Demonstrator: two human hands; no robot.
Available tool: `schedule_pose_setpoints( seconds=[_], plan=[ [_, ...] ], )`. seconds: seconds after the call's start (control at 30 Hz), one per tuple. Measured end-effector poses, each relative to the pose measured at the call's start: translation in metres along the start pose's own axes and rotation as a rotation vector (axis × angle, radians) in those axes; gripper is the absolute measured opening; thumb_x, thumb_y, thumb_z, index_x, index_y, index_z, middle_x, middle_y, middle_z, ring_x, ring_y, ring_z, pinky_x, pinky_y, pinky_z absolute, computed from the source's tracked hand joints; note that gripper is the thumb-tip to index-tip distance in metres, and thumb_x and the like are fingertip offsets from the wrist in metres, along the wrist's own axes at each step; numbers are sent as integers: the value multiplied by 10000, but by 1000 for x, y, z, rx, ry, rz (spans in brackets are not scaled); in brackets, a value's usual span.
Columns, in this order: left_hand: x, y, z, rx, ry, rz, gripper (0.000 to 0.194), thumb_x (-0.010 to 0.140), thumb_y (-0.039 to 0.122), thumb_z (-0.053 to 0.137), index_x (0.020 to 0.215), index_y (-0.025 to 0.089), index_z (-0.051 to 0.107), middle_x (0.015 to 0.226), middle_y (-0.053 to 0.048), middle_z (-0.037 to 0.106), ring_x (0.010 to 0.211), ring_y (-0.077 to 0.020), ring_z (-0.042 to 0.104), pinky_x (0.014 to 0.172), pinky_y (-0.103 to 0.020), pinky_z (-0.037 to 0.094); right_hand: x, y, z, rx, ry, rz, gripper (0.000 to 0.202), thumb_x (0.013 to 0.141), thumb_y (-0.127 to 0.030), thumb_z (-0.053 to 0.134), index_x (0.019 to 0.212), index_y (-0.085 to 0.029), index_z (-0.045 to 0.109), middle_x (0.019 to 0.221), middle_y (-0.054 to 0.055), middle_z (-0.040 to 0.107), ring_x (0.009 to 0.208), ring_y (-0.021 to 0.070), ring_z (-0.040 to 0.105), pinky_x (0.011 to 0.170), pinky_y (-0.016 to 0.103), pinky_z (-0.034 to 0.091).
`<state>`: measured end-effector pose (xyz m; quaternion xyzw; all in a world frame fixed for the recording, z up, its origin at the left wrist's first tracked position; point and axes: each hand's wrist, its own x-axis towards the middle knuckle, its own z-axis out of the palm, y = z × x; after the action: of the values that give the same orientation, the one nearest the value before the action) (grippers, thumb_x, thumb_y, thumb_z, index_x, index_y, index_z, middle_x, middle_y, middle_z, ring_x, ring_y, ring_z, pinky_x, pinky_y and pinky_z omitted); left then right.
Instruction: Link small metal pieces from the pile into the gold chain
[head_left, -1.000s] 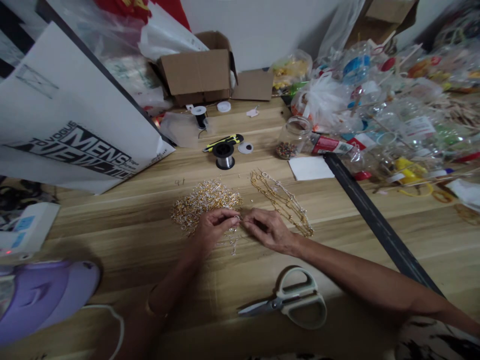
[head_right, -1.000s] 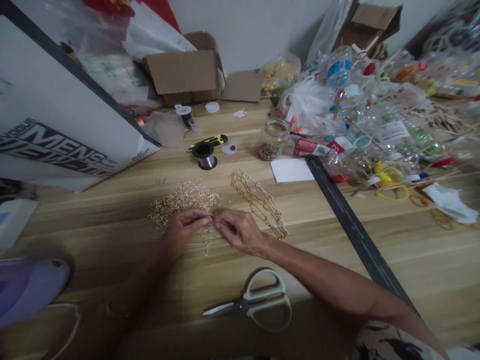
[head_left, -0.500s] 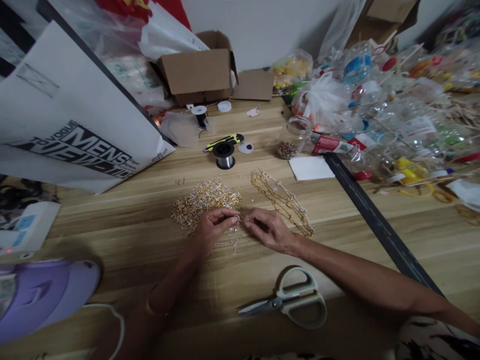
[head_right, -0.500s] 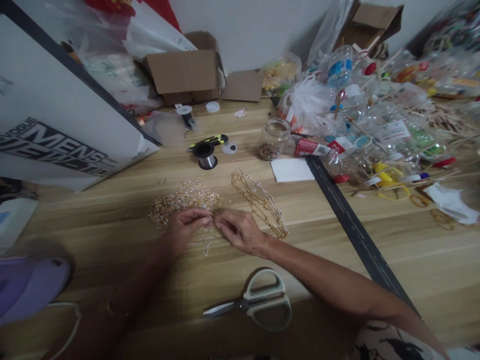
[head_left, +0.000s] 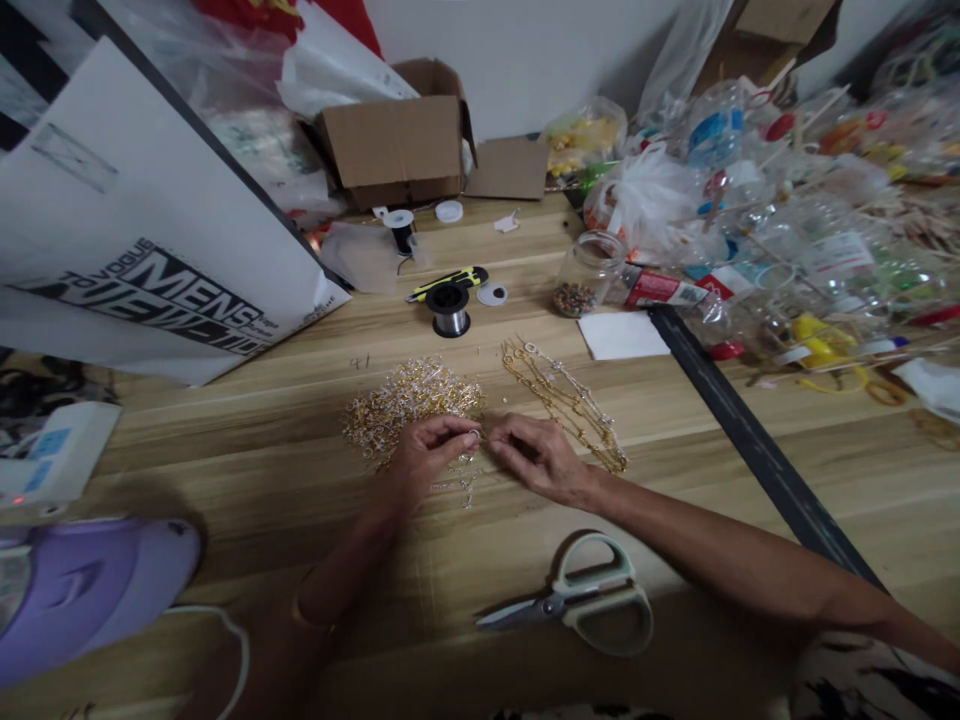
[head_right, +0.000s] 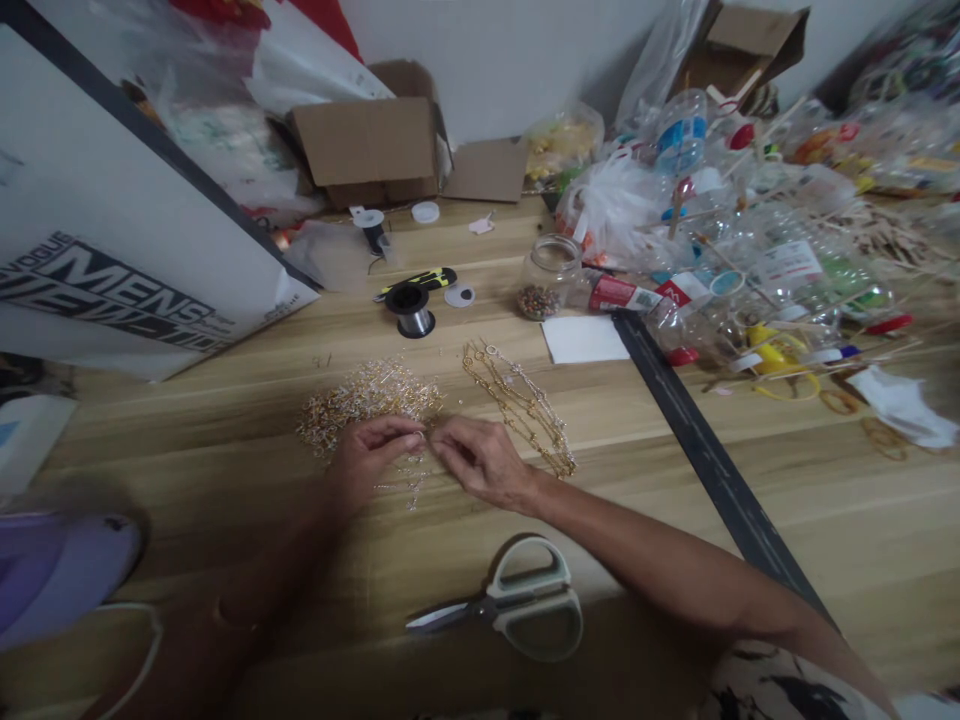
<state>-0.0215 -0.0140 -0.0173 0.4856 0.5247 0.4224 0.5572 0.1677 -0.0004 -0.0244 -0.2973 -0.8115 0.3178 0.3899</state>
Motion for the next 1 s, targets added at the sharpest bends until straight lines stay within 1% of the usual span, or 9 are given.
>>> schedule_pose_setpoints(
  seconds=[0.23,0.43,0.67,0.83,1.0],
  plan=[
    [0,2,1,-22,-6,-11,177,653,231,738,806,144,716,666,-13,706,625,-131,637,612,-225,497,0,0,0,4,-5,-2,121,900,-204,477,843,-158,574,697,15,576,577,102,485,545,201,385],
    [0,1,1,-34,-19,11,164,678,233,722,813,142,706,656,-9,700,617,-124,634,609,-223,499,1,-1,-1,5,-13,4,121,899,-197,478,851,-154,580,713,20,586,596,104,501,562,203,393],
    [-2,7,4,-65,-20,15,129,660,223,728,749,135,696,610,-3,686,584,-120,624,600,-223,498,2,-2,-2,16,-18,-13,112,894,-179,483,857,-155,586,726,23,595,607,106,512,575,208,399],
    [-3,9,6,-110,-30,-16,139,641,231,738,730,133,693,585,-2,679,563,-119,617,586,-227,499,2,-3,-2,29,-7,-34,106,888,-160,488,844,-151,584,720,23,595,604,102,508,575,204,401],
    [-3,10,8,-144,-36,-51,134,633,229,739,714,131,693,583,-6,679,558,-121,613,587,-237,500,1,-2,-1,21,8,-26,104,889,-176,498,837,-155,586,704,14,587,584,95,500,555,198,394]
  ],
)
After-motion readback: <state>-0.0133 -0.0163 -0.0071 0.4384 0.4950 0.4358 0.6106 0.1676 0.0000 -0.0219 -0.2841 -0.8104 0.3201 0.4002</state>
